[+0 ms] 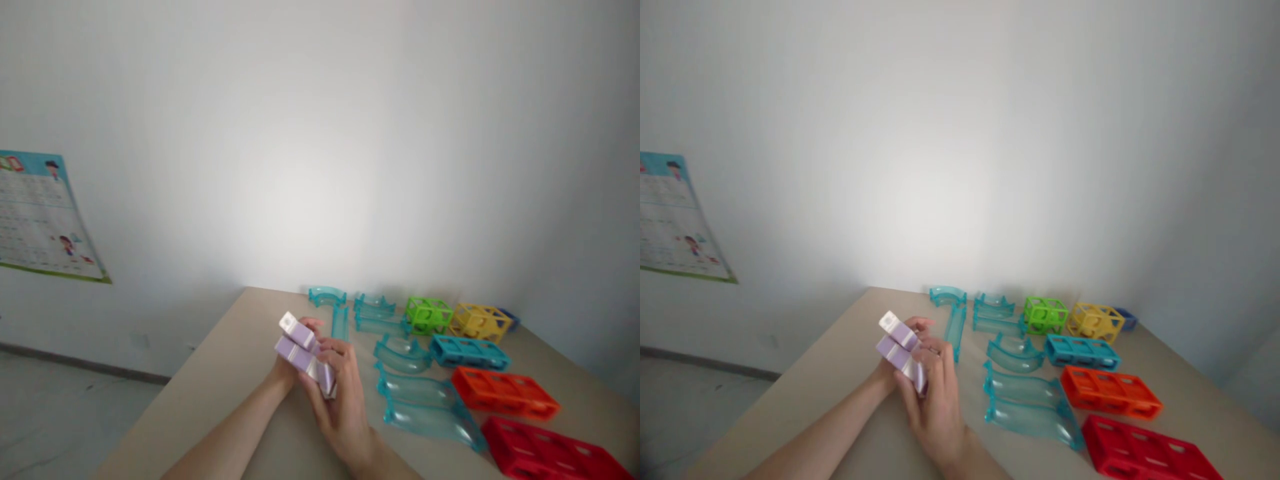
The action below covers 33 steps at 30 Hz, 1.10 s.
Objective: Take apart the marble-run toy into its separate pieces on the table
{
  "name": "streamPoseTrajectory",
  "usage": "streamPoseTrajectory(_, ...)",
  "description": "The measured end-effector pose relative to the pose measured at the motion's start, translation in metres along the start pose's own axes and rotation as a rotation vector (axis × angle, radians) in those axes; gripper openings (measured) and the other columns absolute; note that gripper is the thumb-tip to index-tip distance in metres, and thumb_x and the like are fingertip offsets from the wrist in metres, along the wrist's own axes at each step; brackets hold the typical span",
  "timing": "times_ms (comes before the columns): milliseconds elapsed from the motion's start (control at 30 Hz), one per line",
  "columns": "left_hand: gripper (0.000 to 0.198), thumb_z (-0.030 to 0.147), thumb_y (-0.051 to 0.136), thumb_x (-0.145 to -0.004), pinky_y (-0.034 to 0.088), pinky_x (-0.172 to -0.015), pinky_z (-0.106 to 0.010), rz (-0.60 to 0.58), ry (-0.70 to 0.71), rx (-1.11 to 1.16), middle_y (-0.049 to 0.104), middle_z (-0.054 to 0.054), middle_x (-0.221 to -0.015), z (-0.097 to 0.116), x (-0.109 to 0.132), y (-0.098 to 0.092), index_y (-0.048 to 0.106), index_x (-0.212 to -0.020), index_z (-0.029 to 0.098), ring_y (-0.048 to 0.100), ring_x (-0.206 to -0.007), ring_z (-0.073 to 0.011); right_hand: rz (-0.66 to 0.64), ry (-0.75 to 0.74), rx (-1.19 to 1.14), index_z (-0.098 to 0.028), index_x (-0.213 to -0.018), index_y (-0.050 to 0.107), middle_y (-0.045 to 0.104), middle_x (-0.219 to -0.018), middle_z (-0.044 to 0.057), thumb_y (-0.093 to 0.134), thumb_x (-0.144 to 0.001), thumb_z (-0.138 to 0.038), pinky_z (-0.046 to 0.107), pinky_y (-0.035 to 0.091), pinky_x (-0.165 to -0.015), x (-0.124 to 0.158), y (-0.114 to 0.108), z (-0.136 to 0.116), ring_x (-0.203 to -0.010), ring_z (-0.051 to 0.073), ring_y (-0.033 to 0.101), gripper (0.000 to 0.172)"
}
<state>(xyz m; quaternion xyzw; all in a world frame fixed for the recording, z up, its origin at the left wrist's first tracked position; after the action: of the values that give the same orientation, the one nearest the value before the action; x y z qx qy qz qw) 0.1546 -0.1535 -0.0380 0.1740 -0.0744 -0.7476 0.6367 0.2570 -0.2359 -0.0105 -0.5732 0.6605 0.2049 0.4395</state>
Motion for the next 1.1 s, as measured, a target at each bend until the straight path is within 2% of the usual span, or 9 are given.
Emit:
streamPoseTrajectory(100, 0.026, 0.02, 0.061, -0.066, 0.042, -0.05, -0.024, -0.03, -0.025, 0.002, 0.064, -0.002, -0.074, 0.003, -0.001, 0.006, 0.067, -0.09, 0.016, 0.053, -0.056, -0.013, 0.171, 0.403, -0.21, -0.022, -0.101, 0.053, 0.062, -0.098, 0.006, 0.059, -0.089, -0.032, 0.035, 0.053, -0.079, 0.003, 0.0, 0.017, -0.093, 0.021, 0.062, 0.017)
streamPoseTrajectory(200, 0.054, 0.014, 0.055, -0.051, 0.037, -0.046, -0.023, -0.102, -0.049, 0.111, 0.069, -0.005, -0.087, 0.013, 0.002, 0.008, 0.066, -0.104, 0.015, 0.055, -0.057, -0.0142, 0.282, 0.811, -0.574, -0.02, -0.094, 0.053, 0.064, -0.077, 0.001, 0.056, -0.087, -0.048, 0.027, 0.055, -0.053, 0.003, 0.01, 0.027, -0.066, 0.017, 0.065, 0.029)
streamPoseTrajectory(333, 0.058, 0.013, 0.053, -0.047, 0.049, -0.068, -0.031, -0.182, -0.102, 0.283, 0.071, -0.009, -0.093, 0.026, 0.007, 0.006, 0.066, -0.103, 0.013, 0.062, -0.077, -0.0208, 0.292, 1.03, -0.949, -0.016, -0.095, 0.057, 0.063, -0.066, -0.001, 0.063, -0.078, -0.055, 0.024, 0.051, -0.038, 0.006, 0.018, 0.03, -0.046, 0.014, 0.059, 0.043)
streamPoseTrajectory(433, 0.038, 0.023, 0.063, -0.057, 0.048, -0.056, -0.027, -0.188, -0.159, 0.264, 0.069, -0.008, -0.08, 0.027, 0.009, 0.006, 0.065, -0.093, 0.011, 0.062, -0.067, -0.0192, 0.228, 1.11, -1.119, -0.012, -0.097, 0.06, 0.063, -0.062, 0.0, 0.062, -0.078, -0.057, 0.026, 0.052, -0.037, 0.01, 0.02, 0.026, -0.042, 0.014, 0.058, 0.048)
streamPoseTrajectory(567, 0.033, 0.039, 0.07, -0.066, 0.025, -0.032, -0.018, -0.106, -0.151, 0.152, 0.057, 0.001, -0.057, 0.02, 0.007, 0.006, 0.06, -0.085, 0.013, 0.044, -0.037, -0.0081, 0.132, 1.122, -1.203, -0.011, -0.094, 0.062, 0.066, -0.067, 0.004, 0.055, -0.08, -0.061, 0.026, 0.053, -0.038, 0.014, 0.025, 0.021, -0.044, 0.014, 0.059, 0.053)
streamPoseTrajectory(700, 0.037, 0.046, 0.07, -0.069, 0.031, -0.036, -0.018, -0.019, -0.128, 0.057, 0.056, 0.002, -0.056, 0.015, 0.002, 0.004, 0.061, -0.083, 0.013, 0.047, -0.04, -0.0082, 0.09, 1.12, -1.149, -0.011, -0.094, 0.06, 0.066, -0.07, 0.005, 0.056, -0.078, -0.064, 0.026, 0.053, -0.038, 0.018, 0.029, 0.02, -0.045, 0.013, 0.059, 0.056)
streamPoseTrajectory(800, 0.038, 0.045, 0.073, -0.067, 0.037, -0.044, -0.019, 0.076, -0.064, -0.025, 0.056, 0.003, -0.057, 0.014, -0.003, 0.002, 0.065, -0.083, 0.012, 0.05, -0.048, -0.0089, 0.081, 1.11, -0.985, -0.014, -0.107, 0.051, 0.064, -0.063, 0.0, 0.068, -0.072, -0.058, 0.024, 0.05, -0.035, 0.022, 0.031, 0.023, -0.042, 0.013, 0.057, 0.059)
streamPoseTrajectory(900, 0.037, 0.047, 0.073, -0.068, 0.034, -0.044, -0.018, 0.15, -0.032, -0.102, 0.054, 0.004, -0.056, 0.015, -0.007, 0.001, 0.066, -0.08, 0.012, 0.046, -0.048, -0.0077, 0.076, 1.111, -0.852, -0.016, -0.119, 0.038, 0.061, -0.058, -0.004, 0.073, -0.068, -0.05, 0.023, 0.048, -0.034, 0.024, 0.033, 0.028, -0.04, 0.013, 0.056, 0.071)
streamPoseTrajectory(1100, 0.041, 0.052, 0.07, -0.07, 0.036, -0.045, -0.02, 0.134, -0.087, -0.137, 0.057, 0.002, -0.055, 0.007, -0.008, 0.0, 0.068, -0.079, 0.011, 0.049, -0.048, -0.0099, 0.093, 1.088, -0.724, -0.013, -0.121, 0.034, 0.058, -0.056, -0.007, 0.066, -0.067, -0.043, 0.021, 0.044, -0.031, 0.024, 0.036, 0.035, -0.037, 0.011, 0.051, 0.07)
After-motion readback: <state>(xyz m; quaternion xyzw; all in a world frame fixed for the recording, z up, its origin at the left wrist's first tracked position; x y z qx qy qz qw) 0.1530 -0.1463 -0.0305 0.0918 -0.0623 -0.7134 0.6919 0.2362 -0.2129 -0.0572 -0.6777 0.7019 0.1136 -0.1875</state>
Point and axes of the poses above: each hand's wrist, its own x-axis away from the middle knuckle, its own y-axis out of the palm, z = x × y, the point moved 1 cm from there along -x, towards the middle knuckle
